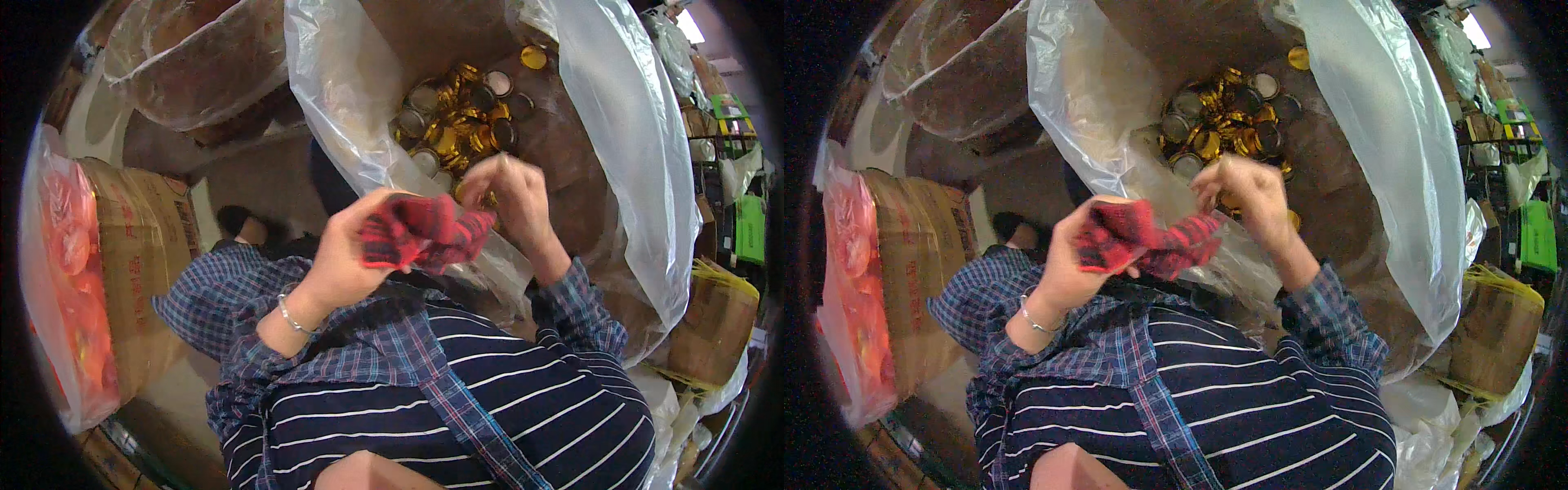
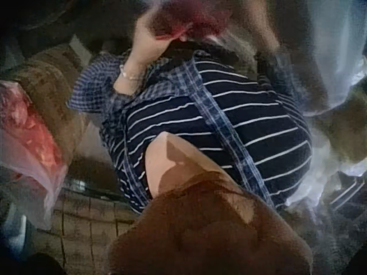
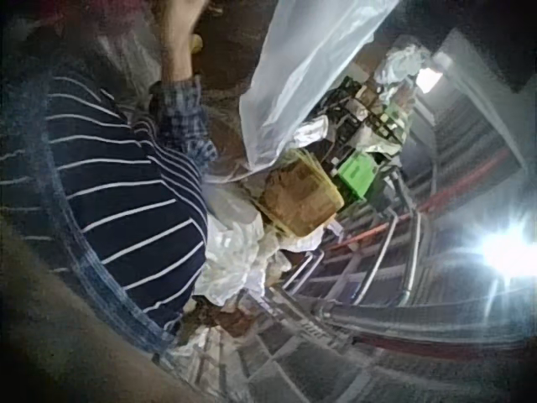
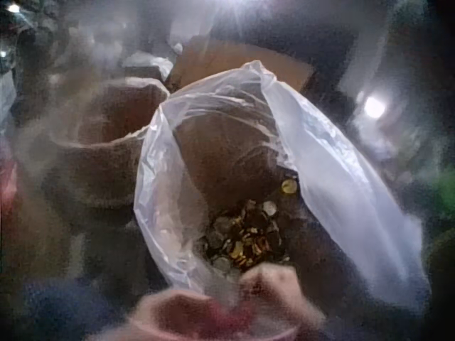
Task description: The person sits on the floor and repeatedly picks up orange plastic caps and gold metal lids from a bag. They press the metal lids into the orange caps and place the assembled units into a second bag. The person occasionally reaches into a third bag to retrieve more metal lids.
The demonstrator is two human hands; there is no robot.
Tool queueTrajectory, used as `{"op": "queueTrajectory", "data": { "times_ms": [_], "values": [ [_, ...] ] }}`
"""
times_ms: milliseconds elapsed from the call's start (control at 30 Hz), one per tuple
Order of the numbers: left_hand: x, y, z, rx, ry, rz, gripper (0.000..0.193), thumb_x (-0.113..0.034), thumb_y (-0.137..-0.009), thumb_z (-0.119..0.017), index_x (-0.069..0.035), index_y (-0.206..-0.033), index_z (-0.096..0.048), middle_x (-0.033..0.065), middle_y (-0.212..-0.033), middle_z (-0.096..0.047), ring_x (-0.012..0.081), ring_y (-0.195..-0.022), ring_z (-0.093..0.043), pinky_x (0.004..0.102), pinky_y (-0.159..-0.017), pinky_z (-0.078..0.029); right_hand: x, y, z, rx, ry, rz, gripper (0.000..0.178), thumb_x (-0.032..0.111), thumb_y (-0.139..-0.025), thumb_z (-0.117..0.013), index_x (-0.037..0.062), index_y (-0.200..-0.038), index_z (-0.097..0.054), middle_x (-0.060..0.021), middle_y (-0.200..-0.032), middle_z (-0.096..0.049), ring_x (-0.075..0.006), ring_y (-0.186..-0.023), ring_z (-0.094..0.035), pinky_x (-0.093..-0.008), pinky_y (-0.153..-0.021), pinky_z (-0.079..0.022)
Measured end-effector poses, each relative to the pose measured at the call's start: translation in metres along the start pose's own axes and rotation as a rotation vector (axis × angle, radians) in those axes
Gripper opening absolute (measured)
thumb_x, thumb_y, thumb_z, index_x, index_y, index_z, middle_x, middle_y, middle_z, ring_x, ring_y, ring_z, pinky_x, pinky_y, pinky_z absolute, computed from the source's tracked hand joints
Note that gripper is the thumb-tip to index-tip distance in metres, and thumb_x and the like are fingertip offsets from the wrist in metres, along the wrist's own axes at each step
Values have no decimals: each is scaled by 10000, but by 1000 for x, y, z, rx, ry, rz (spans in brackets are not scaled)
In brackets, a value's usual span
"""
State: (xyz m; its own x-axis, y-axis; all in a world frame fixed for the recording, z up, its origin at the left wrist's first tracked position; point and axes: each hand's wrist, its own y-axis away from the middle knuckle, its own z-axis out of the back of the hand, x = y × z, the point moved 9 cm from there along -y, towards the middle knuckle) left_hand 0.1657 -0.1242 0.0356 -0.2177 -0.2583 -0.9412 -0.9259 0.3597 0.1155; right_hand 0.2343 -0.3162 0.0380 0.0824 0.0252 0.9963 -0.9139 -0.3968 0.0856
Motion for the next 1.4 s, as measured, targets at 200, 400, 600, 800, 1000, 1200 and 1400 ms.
{"op": "queueTrajectory", "data": {
  "times_ms": [200,400,600,800,1000,1200,1400],
  "values": [
    [4,71,99,-525,231,-171,464,103,-864,-629,-12,-1294,-497,144,-1273,-582,294,-1052,-628,379,-725,-576,-252,-40,169,-373,352,-659,575,403,-941,-656,-50,-1281,-556,-108,-956,-671,-181,-863,-645,-354,-768,-522],
    [40,137,169,-973,262,-108,278,-18,-917,-638,-6,-1189,-588,86,-1100,-643,212,-899,-644,335,-635,-543,-415,-110,209,-629,817,-459,917,497,-894,-675,-43,-1509,-261,-199,-1054,-666,-278,-845,-654,-438,-751,-540],
    [77,161,182,-1158,328,23,195,-60,-942,-632,-30,-1134,-619,62,-1009,-676,171,-842,-667,316,-630,-554,-446,-146,187,106,1373,-715,516,239,-969,-555,93,-1442,-410,-186,-1351,-531,-334,-1193,-556,-433,-1023,-440],
    [101,139,181,-1099,393,85,192,-74,-943,-634,-56,-1134,-625,51,-1023,-685,169,-886,-672,318,-646,-557,-421,-132,177,-79,452,-749,278,206,-876,-657,37,-1095,-688,-128,-1047,-671,-229,-893,-647,-373,-762,-541],
    [98,126,168,-1030,275,72,247,-62,-940,-611,-70,-1186,-605,44,-1062,-675,176,-888,-657,324,-642,-539,-424,-135,168,-109,460,-741,314,218,-869,-692,53,-1134,-660,-92,-1000,-670,-208,-828,-637,-345,-728,-535],
    [48,103,201,-1043,-99,77,331,-82,-882,-718,-40,-1180,-581,13,-905,-652,115,-709,-616,267,-601,-521,-425,-107,170,-43,510,-714,323,214,-871,-702,54,-1145,-645,-91,-1014,-651,-211,-853,-628,-351,-724,-537],
    [-136,-8,276,-783,-1346,-561,435,-16,-747,-740,-5,-1166,-623,173,-1331,-563,326,-1298,-509,387,-1064,-426,-430,-61,181,-71,537,-707,334,209,-872,-713,55,-1156,-629,-91,-1028,-633,-214,-878,-619,-357,-720,-540]
  ]
}}
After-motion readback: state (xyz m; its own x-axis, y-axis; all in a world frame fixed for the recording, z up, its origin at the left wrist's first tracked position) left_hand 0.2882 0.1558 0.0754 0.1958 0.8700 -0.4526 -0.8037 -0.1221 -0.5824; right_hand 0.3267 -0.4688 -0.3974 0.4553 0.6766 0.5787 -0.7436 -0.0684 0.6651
